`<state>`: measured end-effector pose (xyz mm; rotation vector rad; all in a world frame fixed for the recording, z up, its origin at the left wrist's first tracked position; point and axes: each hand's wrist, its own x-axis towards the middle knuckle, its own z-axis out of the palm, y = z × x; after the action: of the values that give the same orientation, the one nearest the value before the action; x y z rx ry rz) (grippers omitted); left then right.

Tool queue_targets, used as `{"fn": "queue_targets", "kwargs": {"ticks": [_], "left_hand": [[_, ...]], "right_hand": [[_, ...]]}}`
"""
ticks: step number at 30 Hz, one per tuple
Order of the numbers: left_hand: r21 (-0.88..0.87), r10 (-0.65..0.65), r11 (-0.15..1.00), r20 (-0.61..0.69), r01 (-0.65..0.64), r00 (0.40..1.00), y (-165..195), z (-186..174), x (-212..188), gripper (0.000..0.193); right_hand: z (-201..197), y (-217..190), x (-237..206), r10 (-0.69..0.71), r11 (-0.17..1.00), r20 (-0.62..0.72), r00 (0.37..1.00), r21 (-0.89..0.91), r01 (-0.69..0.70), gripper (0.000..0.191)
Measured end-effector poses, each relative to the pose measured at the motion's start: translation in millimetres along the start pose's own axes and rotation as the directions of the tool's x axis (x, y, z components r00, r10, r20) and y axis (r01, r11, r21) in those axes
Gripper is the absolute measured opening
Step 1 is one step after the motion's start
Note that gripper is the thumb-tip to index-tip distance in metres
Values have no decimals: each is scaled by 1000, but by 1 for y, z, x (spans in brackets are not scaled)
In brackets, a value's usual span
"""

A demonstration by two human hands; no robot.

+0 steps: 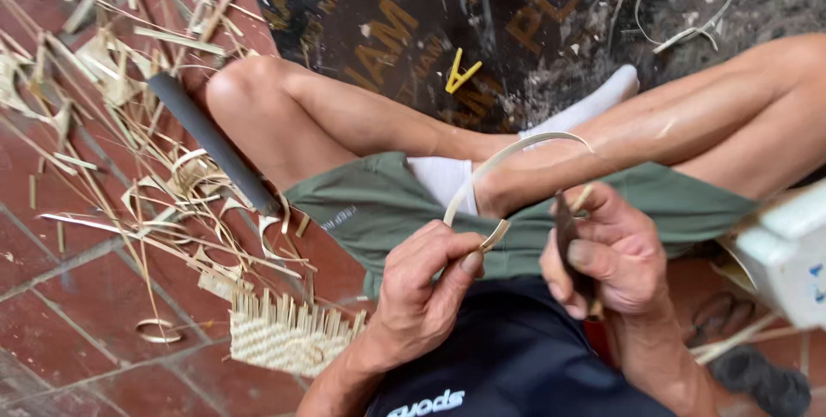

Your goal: The person sits cross-legged and assembles a circular bamboo ring by bending strips, applying glue, and securing joints with small clips. They trim and shape the strips with a knife and continue adding segments to the ring.

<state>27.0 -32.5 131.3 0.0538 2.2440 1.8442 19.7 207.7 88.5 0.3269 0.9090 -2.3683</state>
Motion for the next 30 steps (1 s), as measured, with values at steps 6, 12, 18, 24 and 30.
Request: {"fn": "queue_targets", "kwargs": {"ticks": [6, 12, 18, 24, 30], "left_hand": [[32, 104, 994, 5, -104, 995, -16, 0, 8, 11], [132, 138, 980, 75, -147, 988, -2, -1, 20, 14], [96, 87, 992, -11, -85, 996, -5, -1, 20, 9], [122, 214, 969, 35, -217, 976, -15, 1, 20, 12], [63, 194, 977, 105, -202, 975, -14, 5, 25, 13]], "right_hand": [[5, 12, 11, 263, 955, 37, 964, -156, -254, 51], [-13, 20, 4, 246, 925, -59, 967, -283, -253, 28], [-11, 11, 2, 172, 980, 57, 983, -116, -165, 43], [-6, 16, 6, 267, 954, 112, 957, -168, -247, 43], [-6, 21, -1, 202, 966, 52, 978, -177, -190, 35]]}}
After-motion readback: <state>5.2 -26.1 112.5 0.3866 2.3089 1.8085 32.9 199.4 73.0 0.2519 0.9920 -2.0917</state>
